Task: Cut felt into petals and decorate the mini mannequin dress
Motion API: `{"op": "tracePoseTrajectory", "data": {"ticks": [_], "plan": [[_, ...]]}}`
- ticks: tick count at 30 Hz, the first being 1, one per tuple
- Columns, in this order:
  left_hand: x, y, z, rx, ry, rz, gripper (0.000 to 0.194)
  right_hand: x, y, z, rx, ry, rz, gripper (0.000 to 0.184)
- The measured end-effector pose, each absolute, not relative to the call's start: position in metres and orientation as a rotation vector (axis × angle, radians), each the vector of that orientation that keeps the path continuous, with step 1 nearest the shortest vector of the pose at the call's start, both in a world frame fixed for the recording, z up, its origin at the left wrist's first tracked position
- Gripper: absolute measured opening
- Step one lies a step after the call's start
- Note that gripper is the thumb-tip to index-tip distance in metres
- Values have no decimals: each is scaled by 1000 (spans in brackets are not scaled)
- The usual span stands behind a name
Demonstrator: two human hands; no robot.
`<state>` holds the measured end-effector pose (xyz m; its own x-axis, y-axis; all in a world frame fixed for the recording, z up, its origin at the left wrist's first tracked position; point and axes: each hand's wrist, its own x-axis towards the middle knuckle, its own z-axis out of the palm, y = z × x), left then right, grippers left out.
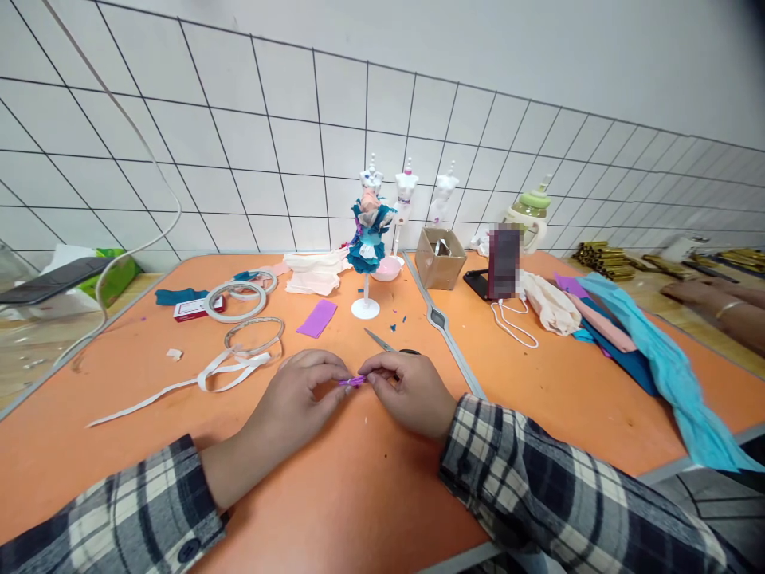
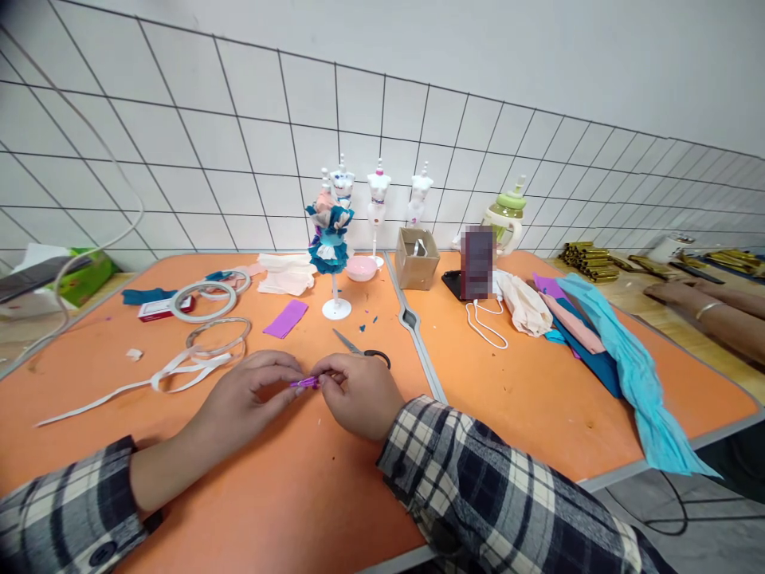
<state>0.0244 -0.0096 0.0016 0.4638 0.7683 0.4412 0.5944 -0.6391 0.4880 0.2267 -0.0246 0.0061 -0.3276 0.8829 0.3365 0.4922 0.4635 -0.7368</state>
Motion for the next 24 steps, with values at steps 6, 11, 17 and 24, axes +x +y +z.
{"op": "tracePoseTrajectory", "data": {"ticks": [6, 11, 17, 24], "plan": [[25, -10, -1, 2400, 1153, 912, 12, 225, -25, 4, -1064, -2037, 666, 29], [26, -10, 0, 2355, 1159, 815, 17, 226, -21, 1, -1123, -2014, 596, 6], [26, -14, -2, 2317, 1266, 739, 45, 229, -18, 0, -1175, -1997, 556, 7], [24, -13, 0, 2448, 1242, 871, 24, 229, -18, 2, -1187, -2069, 511, 8]]}}
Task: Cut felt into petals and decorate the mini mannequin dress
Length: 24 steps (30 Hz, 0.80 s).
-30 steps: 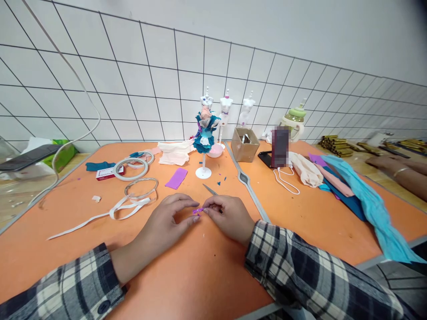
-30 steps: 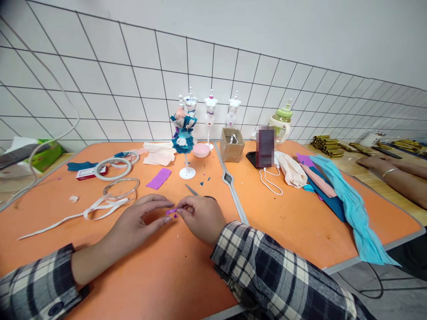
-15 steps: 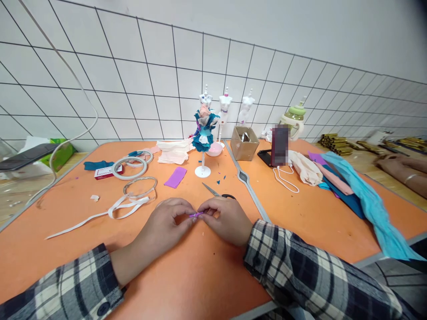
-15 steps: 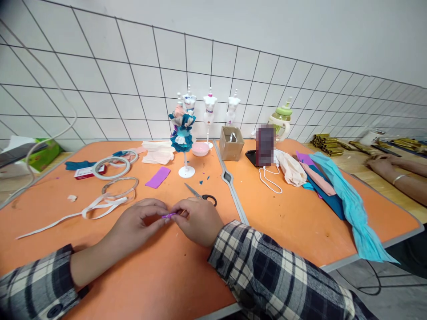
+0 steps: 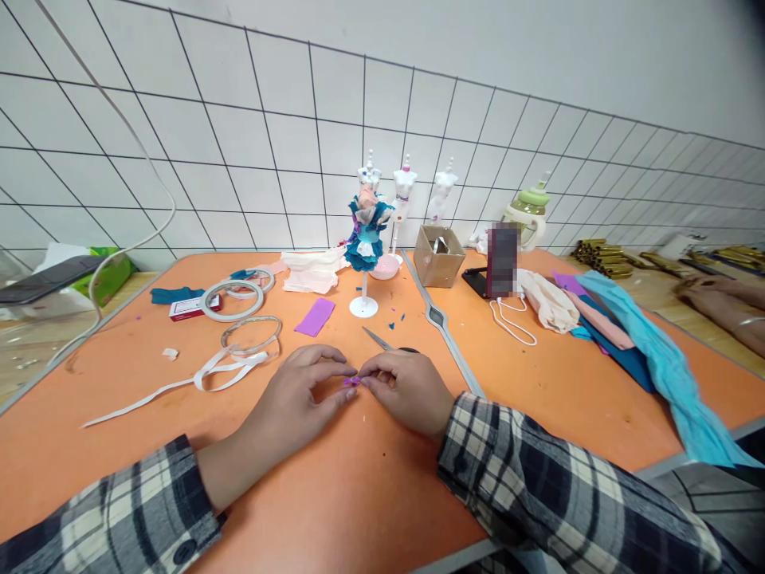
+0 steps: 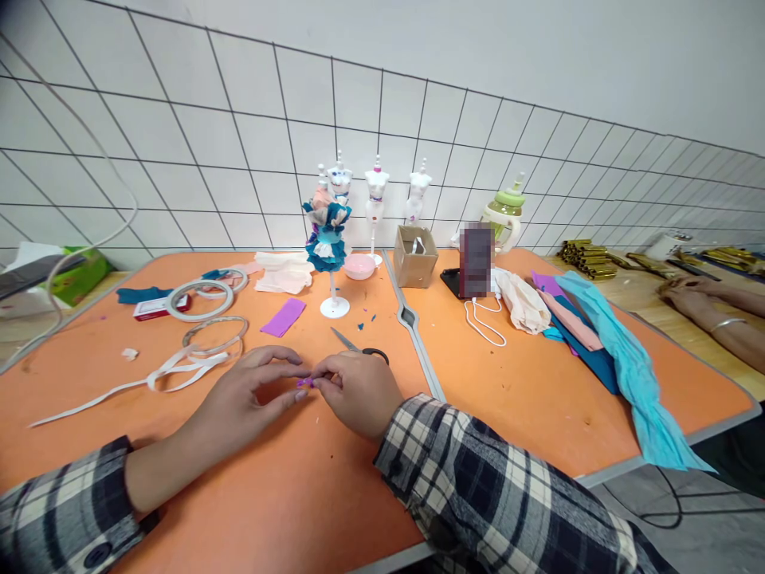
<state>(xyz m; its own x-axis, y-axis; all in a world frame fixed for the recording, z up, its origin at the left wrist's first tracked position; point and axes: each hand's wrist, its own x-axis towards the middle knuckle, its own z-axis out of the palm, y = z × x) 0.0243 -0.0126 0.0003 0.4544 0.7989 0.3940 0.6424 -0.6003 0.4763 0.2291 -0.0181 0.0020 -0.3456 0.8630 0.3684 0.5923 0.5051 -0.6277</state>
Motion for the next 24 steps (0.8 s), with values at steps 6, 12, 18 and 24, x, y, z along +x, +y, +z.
{"op": "tracePoseTrajectory", "data": {"ticks": [6, 12, 18, 24], "plan": [[24, -12, 2, 2591, 1236, 885, 14, 227, -20, -1, -1165, -2142, 583, 8], [24, -11, 6, 2397, 1196, 900, 17, 234, -22, 14, -1232, -2204, 428, 31], [18, -2, 5, 1957, 1311, 953, 21, 251, -18, 21, -1822, -2412, -65, 26], [19, -3, 10, 1770, 1284, 1012, 26, 255, -16, 22, -1948, -2543, -1, 27]]}}
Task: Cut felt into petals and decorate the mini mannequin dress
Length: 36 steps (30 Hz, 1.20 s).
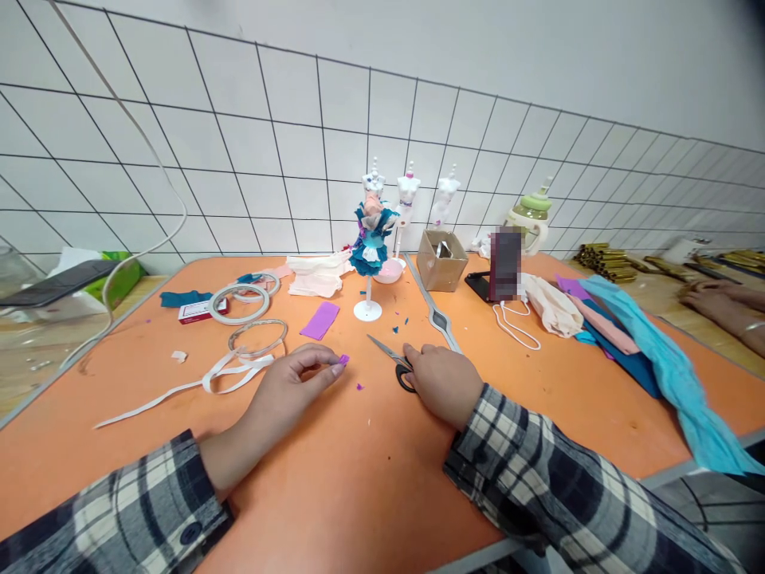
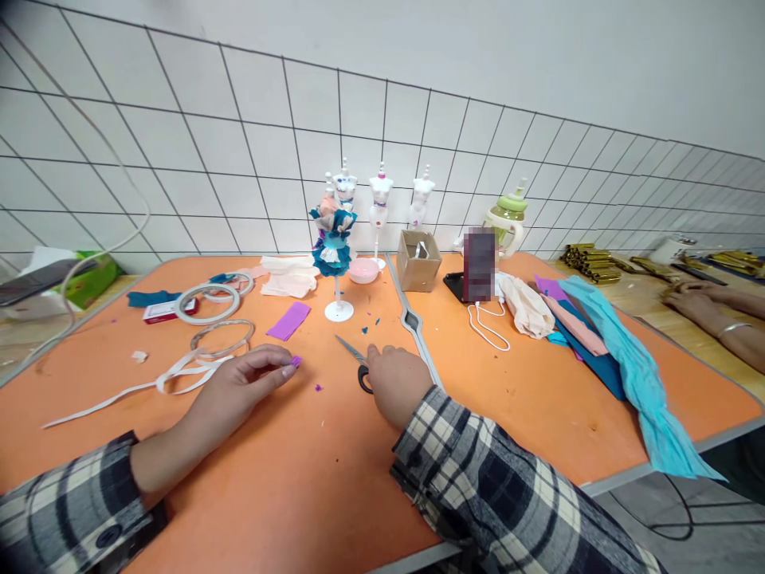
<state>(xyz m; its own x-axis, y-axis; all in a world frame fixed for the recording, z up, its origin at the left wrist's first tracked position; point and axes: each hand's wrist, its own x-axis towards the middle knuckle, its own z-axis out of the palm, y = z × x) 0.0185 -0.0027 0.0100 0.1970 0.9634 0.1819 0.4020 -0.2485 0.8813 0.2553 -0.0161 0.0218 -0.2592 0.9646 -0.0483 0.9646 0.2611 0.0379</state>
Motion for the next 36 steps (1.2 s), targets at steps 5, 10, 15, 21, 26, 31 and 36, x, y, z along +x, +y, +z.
{"op": "tracePoseTrajectory", "data": {"ticks": [5, 10, 15, 21, 26, 31, 36], "plan": [[15, -2, 8, 1598, 1283, 1157, 25, 252, -19, 26, 1989, 2442, -67, 18], [6, 4, -2, 1402, 1179, 1235, 24, 248, -15, 18, 1925, 2848, -690, 30], [6, 5, -4, 1342, 1094, 1193, 26, 243, -21, 15, 1610, 2836, -1435, 48], [10, 2, -1, 1423, 1028, 1117, 12, 241, -26, 17, 1558, 2958, -1323, 38], [9, 2, -1, 1527, 1036, 1086, 13, 241, -25, 18, 1549, 2958, -1322, 32], [8, 3, -1, 1617, 1054, 1061, 16, 239, -25, 18, 1571, 2968, -1306, 30], [9, 2, 1, 1643, 1029, 1054, 14, 238, -25, 17, 1582, 2969, -1294, 29]]}}
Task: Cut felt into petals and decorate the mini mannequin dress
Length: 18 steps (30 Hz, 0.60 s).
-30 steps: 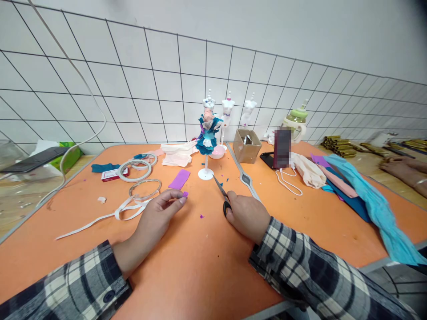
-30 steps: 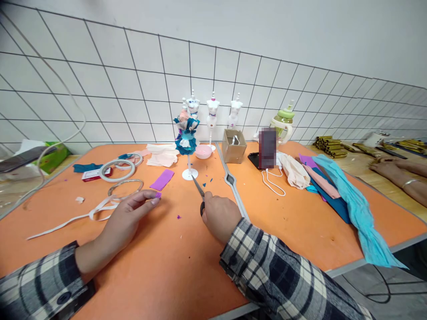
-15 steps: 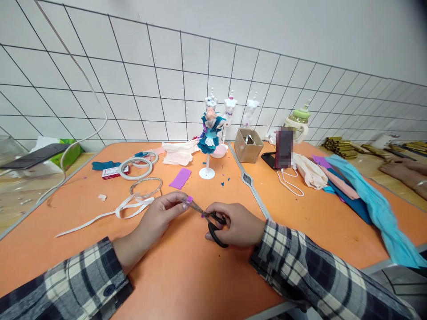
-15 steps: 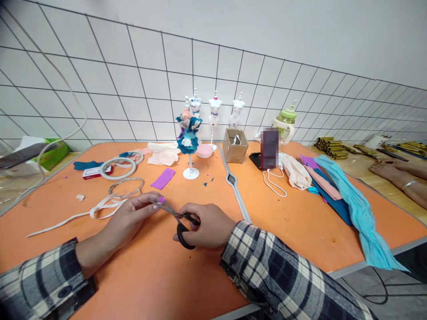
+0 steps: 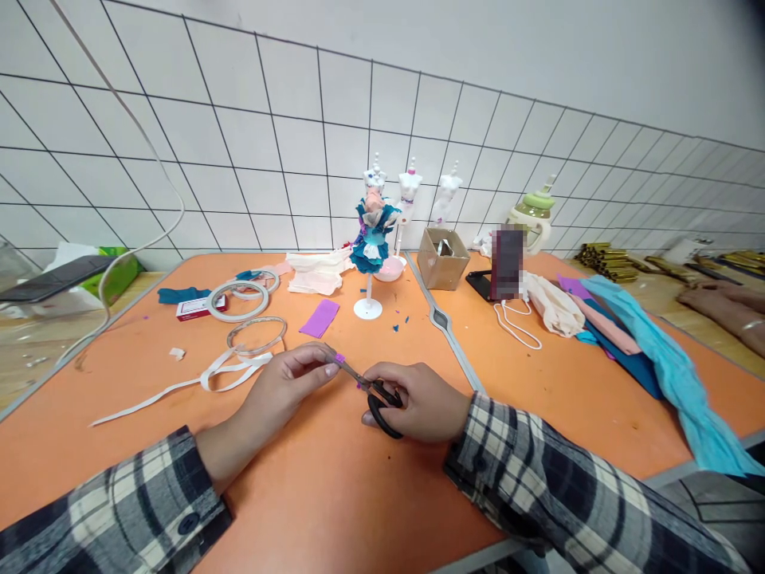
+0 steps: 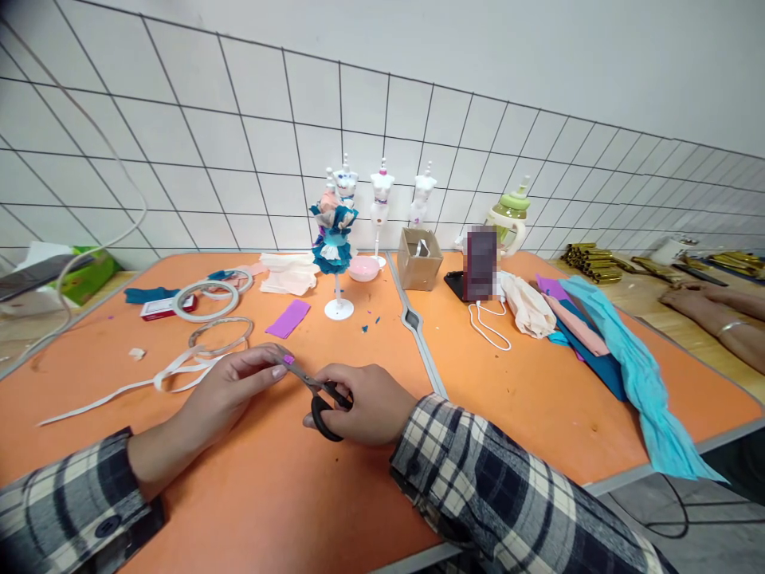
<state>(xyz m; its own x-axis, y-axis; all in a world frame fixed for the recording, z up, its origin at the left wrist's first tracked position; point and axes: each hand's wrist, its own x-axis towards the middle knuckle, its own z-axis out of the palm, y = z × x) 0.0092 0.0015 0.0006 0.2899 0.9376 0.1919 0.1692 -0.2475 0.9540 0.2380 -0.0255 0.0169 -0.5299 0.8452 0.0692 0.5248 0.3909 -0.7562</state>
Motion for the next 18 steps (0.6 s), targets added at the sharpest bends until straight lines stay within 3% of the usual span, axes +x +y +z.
{"op": "tracePoseTrajectory", "data": {"ticks": [18], "plan": [[11, 1, 5, 1698, 1105, 1013, 19, 242, -20, 13, -1129, -2217, 1079, 23]]}}
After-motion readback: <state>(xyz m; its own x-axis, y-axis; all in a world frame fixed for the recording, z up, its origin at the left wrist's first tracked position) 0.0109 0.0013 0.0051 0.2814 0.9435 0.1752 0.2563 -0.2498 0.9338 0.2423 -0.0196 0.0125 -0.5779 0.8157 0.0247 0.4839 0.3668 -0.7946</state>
